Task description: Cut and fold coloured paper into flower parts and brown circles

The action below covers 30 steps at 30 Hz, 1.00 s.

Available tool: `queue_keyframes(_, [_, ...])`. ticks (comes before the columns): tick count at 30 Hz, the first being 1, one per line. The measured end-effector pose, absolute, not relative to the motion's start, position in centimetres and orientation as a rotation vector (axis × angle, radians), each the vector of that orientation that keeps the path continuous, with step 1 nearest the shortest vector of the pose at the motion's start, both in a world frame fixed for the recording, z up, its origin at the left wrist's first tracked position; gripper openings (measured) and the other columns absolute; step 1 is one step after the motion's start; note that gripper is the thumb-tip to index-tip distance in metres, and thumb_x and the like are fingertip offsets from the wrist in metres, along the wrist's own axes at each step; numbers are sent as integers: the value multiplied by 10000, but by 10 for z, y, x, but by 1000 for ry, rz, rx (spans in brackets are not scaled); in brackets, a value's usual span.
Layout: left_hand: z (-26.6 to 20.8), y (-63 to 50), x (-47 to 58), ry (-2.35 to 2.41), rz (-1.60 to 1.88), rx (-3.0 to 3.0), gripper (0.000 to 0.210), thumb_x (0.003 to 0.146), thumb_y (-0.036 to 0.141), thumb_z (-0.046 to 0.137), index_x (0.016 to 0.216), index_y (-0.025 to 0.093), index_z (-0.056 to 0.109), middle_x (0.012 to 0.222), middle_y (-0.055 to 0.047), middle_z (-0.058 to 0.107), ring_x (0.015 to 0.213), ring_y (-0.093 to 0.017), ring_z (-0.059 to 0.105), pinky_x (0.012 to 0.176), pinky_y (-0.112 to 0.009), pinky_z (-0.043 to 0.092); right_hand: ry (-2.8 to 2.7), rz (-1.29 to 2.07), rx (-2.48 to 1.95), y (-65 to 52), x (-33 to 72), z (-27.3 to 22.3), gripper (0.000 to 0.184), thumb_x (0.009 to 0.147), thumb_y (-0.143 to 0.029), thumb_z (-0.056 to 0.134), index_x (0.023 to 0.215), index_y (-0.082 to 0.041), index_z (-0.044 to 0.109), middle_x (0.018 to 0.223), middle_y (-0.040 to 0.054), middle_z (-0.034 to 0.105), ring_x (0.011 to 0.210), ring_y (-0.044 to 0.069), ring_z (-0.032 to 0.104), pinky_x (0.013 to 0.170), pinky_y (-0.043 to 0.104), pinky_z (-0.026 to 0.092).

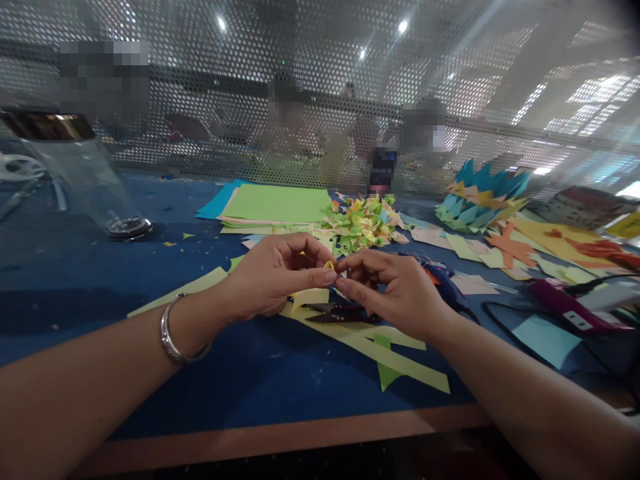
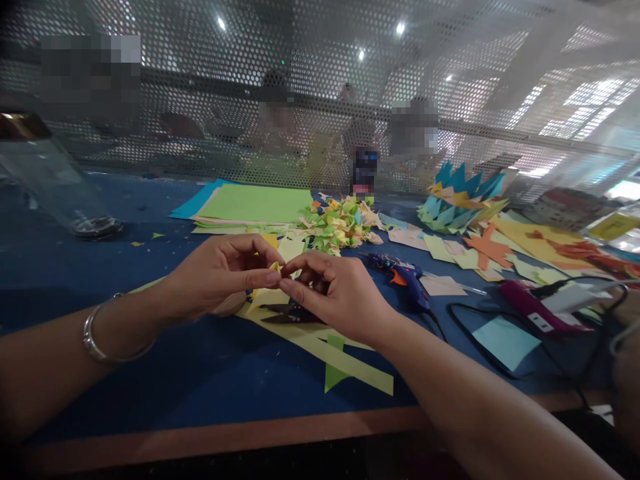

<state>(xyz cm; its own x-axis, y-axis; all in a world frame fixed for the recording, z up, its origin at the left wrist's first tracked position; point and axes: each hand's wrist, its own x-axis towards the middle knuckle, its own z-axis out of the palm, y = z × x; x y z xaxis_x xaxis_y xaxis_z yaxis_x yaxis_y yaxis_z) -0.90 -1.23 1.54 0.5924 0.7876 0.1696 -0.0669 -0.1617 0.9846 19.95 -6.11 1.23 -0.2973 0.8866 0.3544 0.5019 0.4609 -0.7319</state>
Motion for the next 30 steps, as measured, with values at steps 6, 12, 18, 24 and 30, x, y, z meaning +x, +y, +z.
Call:
queue_keyframes(6, [15, -13, -10, 658, 854, 1590, 198, 766, 298, 794, 883, 169, 699, 804, -13, 671, 771, -126, 635, 735, -252, 505, -1955, 633, -1163, -61, 200, 12, 265, 884, -404, 662, 1003, -170, 703, 692, 4, 634, 500, 81, 517, 445, 209, 387])
queue_keyframes(12, [14, -17, -7, 669, 866, 1571, 151, 799, 286, 759, 857, 168, 685, 804, -17, 668, 794, -138, 646, 773, -273, 517, -2019, 591, -1119, -62, 198, 12, 197, 877, -327, 678, 1001, -175, 699, 708, -7, 643, 543, 82, 516, 497, 213, 402])
queue_keyframes(18, [12, -21, -5, 721, 887, 1544, 146, 796, 275, 753, 845, 169, 665, 766, -10, 662, 767, -143, 653, 762, -281, 522, -2044, 578, -1114, -61, 198, 10, 193, 903, -344, 643, 994, -182, 693, 729, -6, 642, 556, 79, 498, 509, 215, 399])
queue_keyframes(24, [12, -23, -4, 730, 890, 1547, 144, 808, 278, 747, 851, 170, 662, 780, -12, 655, 785, -143, 652, 773, -284, 520, -2047, 562, -1131, -61, 199, 10, 209, 907, -360, 638, 1005, -184, 693, 715, -8, 633, 533, 75, 473, 497, 221, 382])
queue_keyframes(30, [16, -20, -7, 677, 841, 1543, 162, 791, 280, 773, 872, 167, 689, 815, -8, 660, 794, -116, 635, 764, -246, 497, -2031, 580, -1132, -63, 199, 11, 238, 897, -394, 649, 988, -179, 695, 676, -9, 598, 543, 86, 498, 505, 221, 393])
